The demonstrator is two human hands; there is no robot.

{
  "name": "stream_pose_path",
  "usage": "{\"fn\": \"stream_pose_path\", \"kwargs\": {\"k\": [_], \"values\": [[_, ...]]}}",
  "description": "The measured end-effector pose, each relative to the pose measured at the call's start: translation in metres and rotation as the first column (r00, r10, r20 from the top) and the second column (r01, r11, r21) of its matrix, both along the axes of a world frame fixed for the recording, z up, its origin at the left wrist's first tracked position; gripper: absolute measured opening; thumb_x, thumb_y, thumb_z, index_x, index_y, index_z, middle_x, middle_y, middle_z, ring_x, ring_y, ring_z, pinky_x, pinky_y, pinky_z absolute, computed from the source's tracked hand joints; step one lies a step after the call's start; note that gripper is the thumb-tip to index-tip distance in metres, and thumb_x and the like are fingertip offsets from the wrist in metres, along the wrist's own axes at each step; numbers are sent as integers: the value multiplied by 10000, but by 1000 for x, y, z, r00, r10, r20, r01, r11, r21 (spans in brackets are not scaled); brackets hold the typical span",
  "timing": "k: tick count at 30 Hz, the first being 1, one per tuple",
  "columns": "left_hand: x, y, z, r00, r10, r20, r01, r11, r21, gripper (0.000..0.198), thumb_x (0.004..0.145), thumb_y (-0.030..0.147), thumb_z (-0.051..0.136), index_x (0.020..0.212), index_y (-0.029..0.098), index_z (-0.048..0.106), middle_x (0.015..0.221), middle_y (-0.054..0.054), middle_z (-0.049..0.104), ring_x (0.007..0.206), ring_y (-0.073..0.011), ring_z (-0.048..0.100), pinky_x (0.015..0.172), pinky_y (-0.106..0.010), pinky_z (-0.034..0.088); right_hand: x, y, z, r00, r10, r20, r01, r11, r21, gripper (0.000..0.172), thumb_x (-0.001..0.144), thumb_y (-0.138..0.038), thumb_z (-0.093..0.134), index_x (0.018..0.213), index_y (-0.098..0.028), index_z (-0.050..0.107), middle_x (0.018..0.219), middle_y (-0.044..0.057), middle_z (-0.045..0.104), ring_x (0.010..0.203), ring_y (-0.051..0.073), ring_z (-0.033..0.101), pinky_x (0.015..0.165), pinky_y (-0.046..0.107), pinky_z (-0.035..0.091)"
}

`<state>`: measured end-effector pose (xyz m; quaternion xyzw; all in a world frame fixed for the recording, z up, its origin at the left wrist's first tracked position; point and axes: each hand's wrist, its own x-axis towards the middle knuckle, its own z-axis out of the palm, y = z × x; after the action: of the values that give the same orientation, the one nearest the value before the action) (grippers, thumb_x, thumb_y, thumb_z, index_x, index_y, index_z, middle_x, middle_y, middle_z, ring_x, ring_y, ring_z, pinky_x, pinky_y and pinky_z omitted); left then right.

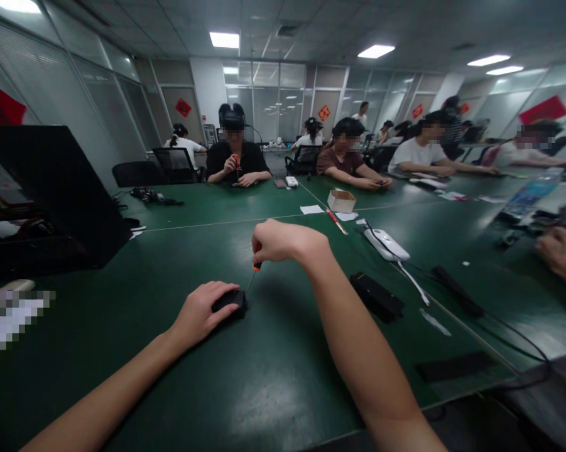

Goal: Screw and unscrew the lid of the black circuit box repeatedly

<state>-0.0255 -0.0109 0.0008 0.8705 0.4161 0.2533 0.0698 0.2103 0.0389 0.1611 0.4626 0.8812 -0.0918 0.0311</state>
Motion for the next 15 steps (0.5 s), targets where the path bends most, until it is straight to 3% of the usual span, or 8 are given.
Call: {"fn": "stream_pose_path", "kwargs": {"k": [3, 8, 12, 15], "values": [[0, 0, 0, 1000, 11, -8, -11, 1000, -12, 351, 953, 457, 627, 1202, 211, 657, 1119, -71, 730, 1007, -269, 652, 864, -392, 469, -5, -11, -6, 991, -124, 52, 119, 988, 93, 232, 858, -408, 702, 941, -209, 788, 923, 57, 759, 763, 170, 687, 611, 237, 433], [4, 0, 2, 997, 77, 5, -77, 996, -41, 368, 867, 497, 725, 1114, 227, 691, 1052, -52, 740, 933, -261, 655, 814, -374, 467, -11, -30, -23, 969, -230, 89, 197, 938, 285, 385, 918, -474, 628, 872, -121, 773, 916, 172, 731, 877, 304, 702, 685, 322, 444], [7, -2, 1, 994, 113, 2, -113, 993, -14, 324, 878, 475, 710, 1081, 224, 702, 1005, -49, 747, 901, -254, 658, 779, -359, 466, 4, -18, -60, 966, -253, -47, 250, 881, 402, 561, 1010, -553, 401, 854, -136, 742, 934, 151, 714, 864, 261, 684, 677, 301, 399], [9, -2, 0, 992, 124, -2, -124, 992, 9, 316, 870, 476, 716, 1056, 221, 709, 967, -47, 752, 868, -256, 663, 753, -359, 468, 20, -2, -95, 964, -245, -106, 267, 888, 375, 580, 1039, -542, 322, 856, -157, 716, 944, 107, 706, 846, 191, 655, 671, 271, 356]]}}
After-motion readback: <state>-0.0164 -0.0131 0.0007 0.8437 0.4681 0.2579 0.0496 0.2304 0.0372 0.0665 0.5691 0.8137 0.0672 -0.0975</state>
